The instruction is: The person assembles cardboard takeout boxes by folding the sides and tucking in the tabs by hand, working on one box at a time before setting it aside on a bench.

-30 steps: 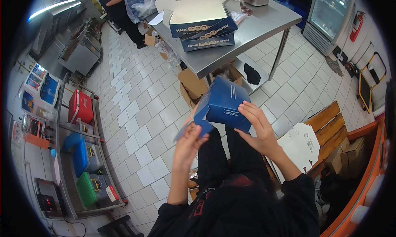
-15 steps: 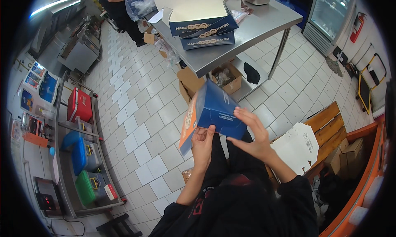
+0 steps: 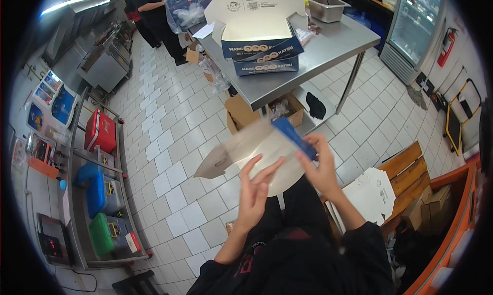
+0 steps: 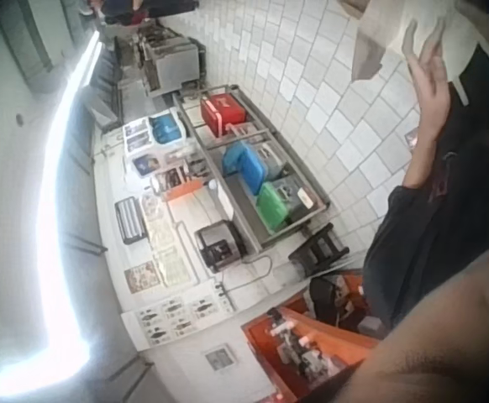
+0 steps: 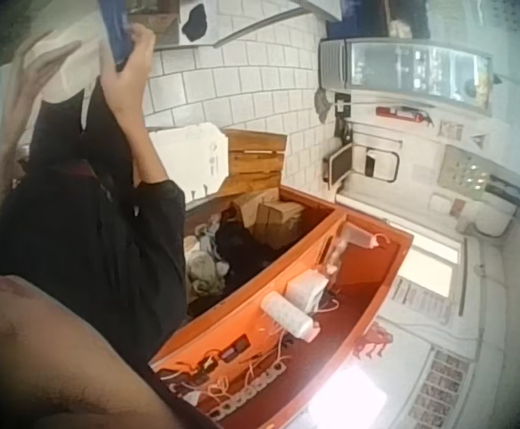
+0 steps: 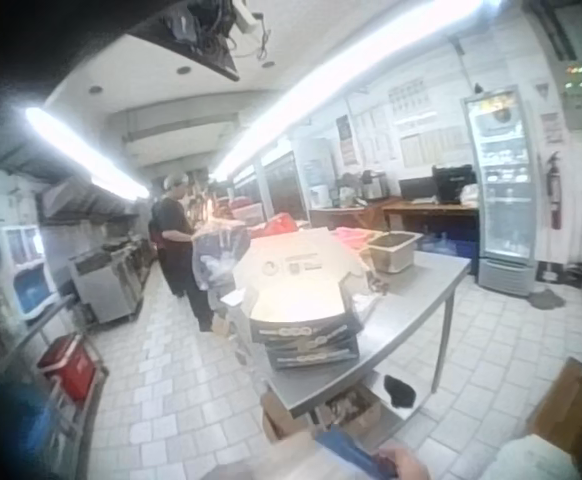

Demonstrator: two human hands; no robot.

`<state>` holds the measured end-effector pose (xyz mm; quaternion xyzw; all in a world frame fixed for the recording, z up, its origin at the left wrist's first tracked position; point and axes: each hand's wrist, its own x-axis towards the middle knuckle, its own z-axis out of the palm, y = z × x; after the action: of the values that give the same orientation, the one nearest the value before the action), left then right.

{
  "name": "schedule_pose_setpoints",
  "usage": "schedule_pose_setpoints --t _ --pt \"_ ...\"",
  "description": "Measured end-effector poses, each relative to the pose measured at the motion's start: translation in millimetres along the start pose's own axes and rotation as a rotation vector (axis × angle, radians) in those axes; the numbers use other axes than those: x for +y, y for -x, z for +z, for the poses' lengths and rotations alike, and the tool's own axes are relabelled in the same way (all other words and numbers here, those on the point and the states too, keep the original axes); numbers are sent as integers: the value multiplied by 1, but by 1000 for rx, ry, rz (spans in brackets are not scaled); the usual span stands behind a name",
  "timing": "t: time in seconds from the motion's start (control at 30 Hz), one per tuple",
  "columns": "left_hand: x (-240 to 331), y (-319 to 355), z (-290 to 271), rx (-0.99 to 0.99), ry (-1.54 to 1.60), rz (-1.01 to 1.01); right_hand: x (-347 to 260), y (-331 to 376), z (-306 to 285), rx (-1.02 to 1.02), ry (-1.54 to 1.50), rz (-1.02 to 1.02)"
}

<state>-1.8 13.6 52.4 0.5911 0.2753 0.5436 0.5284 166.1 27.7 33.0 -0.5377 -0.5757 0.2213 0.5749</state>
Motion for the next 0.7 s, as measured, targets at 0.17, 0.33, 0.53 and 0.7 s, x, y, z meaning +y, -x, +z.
schedule_pose_setpoints --t 0.17,0.33,0.53,0.7 --pt "11 -9 -41 332 -155 368 -27 -104 -43 24 -281 227" --pt "17 -14 -36 454 -118 219 -37 -240 -42 135 -528 37" --pt "2 7 -43 448 -90 79 -15 -295 0 190 -478 116" --pt "2 11 -53 460 -64 -6 -14 -296 9 229 -290 118"
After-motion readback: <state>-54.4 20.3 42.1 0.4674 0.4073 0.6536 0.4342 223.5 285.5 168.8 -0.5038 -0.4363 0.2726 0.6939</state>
